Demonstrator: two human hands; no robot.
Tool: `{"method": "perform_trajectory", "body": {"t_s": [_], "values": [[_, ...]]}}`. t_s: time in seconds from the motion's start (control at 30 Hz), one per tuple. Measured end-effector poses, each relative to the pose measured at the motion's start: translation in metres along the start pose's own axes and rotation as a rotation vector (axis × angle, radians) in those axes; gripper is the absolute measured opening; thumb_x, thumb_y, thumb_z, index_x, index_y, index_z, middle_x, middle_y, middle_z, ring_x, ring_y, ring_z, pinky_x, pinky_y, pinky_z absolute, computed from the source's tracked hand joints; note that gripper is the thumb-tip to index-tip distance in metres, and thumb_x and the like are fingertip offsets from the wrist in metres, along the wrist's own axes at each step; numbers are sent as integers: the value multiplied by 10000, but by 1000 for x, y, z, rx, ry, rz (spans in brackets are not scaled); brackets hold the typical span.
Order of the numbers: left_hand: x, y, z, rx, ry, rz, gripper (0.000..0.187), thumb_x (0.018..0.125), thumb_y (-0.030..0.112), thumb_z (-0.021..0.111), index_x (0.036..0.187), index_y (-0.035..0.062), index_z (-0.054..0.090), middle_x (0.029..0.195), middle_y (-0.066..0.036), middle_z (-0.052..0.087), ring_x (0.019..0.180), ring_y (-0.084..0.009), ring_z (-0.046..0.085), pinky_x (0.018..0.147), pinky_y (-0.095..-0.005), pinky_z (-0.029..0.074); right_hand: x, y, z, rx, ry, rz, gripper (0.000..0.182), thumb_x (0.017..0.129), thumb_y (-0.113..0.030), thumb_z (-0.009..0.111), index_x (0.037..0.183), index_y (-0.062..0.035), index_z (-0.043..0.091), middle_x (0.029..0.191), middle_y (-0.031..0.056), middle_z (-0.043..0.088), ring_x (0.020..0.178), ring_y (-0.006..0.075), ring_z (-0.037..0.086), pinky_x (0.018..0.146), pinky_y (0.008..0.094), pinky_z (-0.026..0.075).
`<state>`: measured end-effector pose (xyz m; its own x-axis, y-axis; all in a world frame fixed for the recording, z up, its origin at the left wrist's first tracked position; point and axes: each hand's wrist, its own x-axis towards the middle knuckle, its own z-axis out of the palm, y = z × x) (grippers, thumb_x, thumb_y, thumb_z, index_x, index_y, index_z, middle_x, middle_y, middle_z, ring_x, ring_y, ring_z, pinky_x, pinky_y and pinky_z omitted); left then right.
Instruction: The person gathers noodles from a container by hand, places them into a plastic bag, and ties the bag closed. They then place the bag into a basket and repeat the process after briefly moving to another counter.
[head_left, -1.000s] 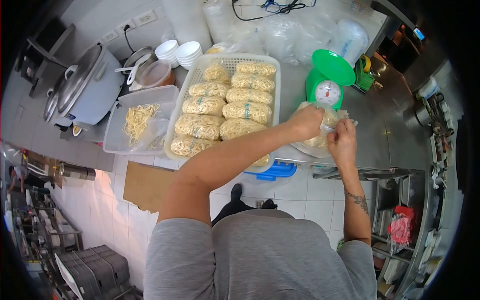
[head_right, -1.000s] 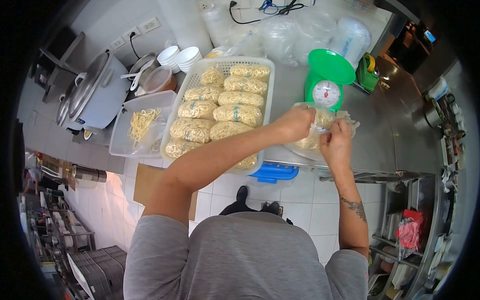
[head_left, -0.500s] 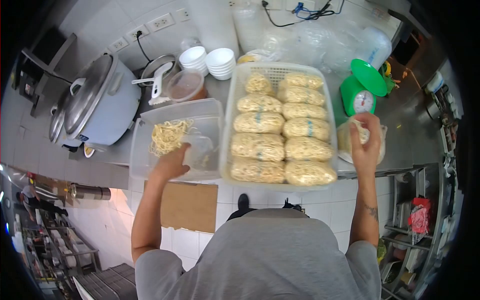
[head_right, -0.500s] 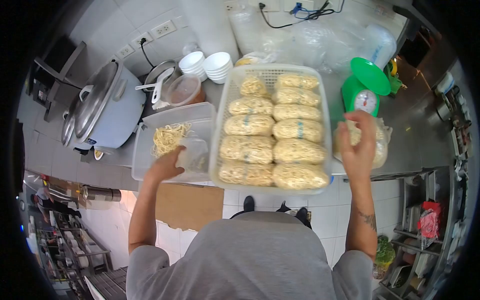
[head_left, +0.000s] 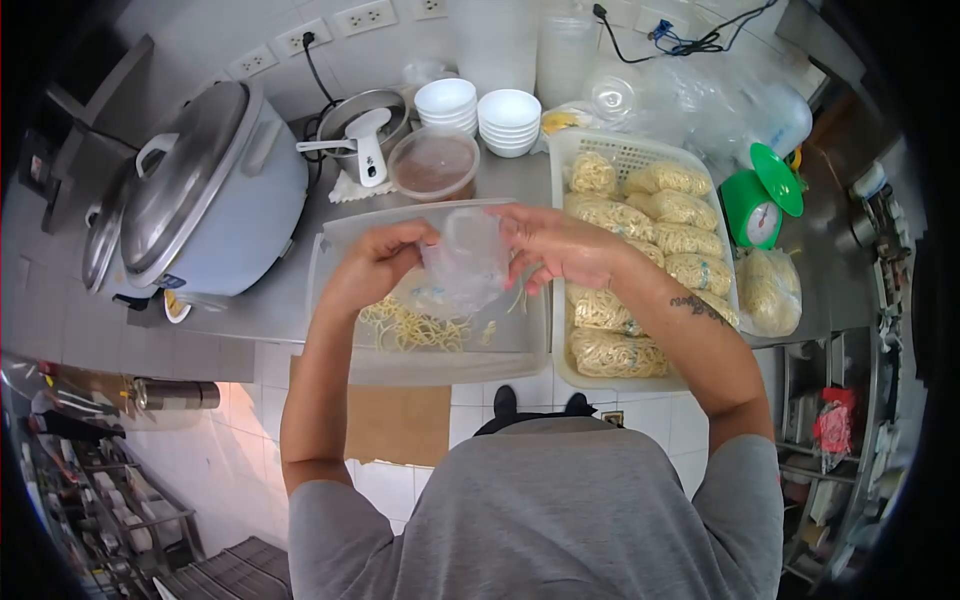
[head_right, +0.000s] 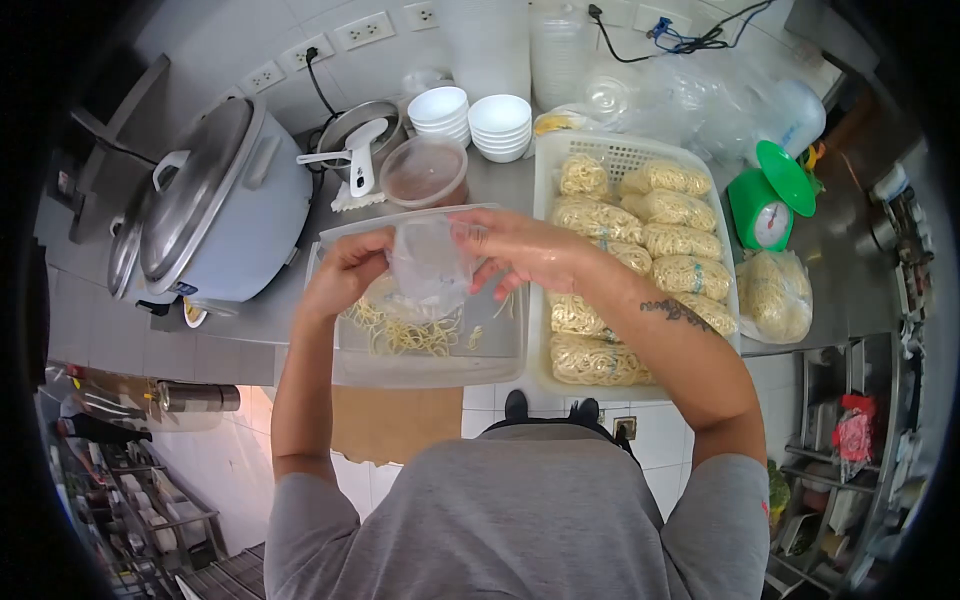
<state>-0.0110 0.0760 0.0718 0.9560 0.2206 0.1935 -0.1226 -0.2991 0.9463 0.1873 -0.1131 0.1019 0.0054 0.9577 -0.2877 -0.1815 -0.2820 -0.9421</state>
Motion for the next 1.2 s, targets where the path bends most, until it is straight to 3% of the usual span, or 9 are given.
{"method": "perform_trajectory", "body": {"t_s": [0.13,0.23,0.4,0.5,0.63,0.8,1.03,1.13,1.2], "values": [[1,-8,-3,133,19,114,266,795,-164,454,940,1,602,888,-41,601,815,-140,557,737,-262,449,1,-3,-7,321,50,101,551,841,-407,639,1231,-60,463,961,81,524,767,156,571,603,288,496],[-1,-3,5,297,-17,131,244,818,-139,463,940,19,604,898,-61,594,848,-162,566,756,-257,444,-1,7,3,109,233,235,399,848,-316,652,1110,-45,520,881,58,549,743,159,577,619,281,500],[-6,1,9,252,44,-143,184,920,89,491,1065,18,580,1034,-125,577,919,-226,563,829,-285,426,-15,36,4,273,468,-63,152,839,-7,509,990,-17,527,810,48,557,679,142,555,625,265,488],[-20,-73,-44,691,83,-536,462,903,427,523,1232,103,528,1184,-204,525,1102,-329,504,913,-399,420,-25,30,-3,198,747,-236,224,819,56,409,999,-15,523,806,56,552,646,131,526,606,262,466],[-27,-116,-8,1179,3,-652,865,762,653,569,1435,193,280,1400,-258,279,1254,-478,285,1009,-500,336,-30,17,-14,-69,952,-398,249,838,34,348,1015,-16,515,790,57,534,637,133,491,577,278,427],[-18,-25,58,1175,-477,-545,903,701,583,675,1442,312,235,1448,-234,187,1247,-483,309,1007,-498,352,-21,5,-35,-658,1173,-761,204,839,6,410,1019,-14,503,774,79,511,630,153,479,564,304,413],[-35,-75,80,956,-380,-357,779,670,358,763,1345,282,381,1394,-222,262,1154,-461,428,950,-474,421,-23,-10,-21,-846,1169,-563,257,801,-20,525,1046,-96,529,667,107,554,573,261,568,537,365,443],[-15,-102,81,853,-383,-177,567,708,206,722,1231,210,501,1330,-207,365,1079,-397,507,888,-435,456,-1,-2,-20,-1003,1125,-733,263,800,-11,524,1029,-140,540,609,99,554,580,315,591,535,410,456],[-8,-105,73,744,-317,-127,422,736,97,671,1142,141,565,1234,-178,496,1005,-314,573,836,-390,477,14,2,-24,-973,1102,-772,241,806,-10,514,1013,-131,540,785,125,595,672,332,601,564,424,468]]}}
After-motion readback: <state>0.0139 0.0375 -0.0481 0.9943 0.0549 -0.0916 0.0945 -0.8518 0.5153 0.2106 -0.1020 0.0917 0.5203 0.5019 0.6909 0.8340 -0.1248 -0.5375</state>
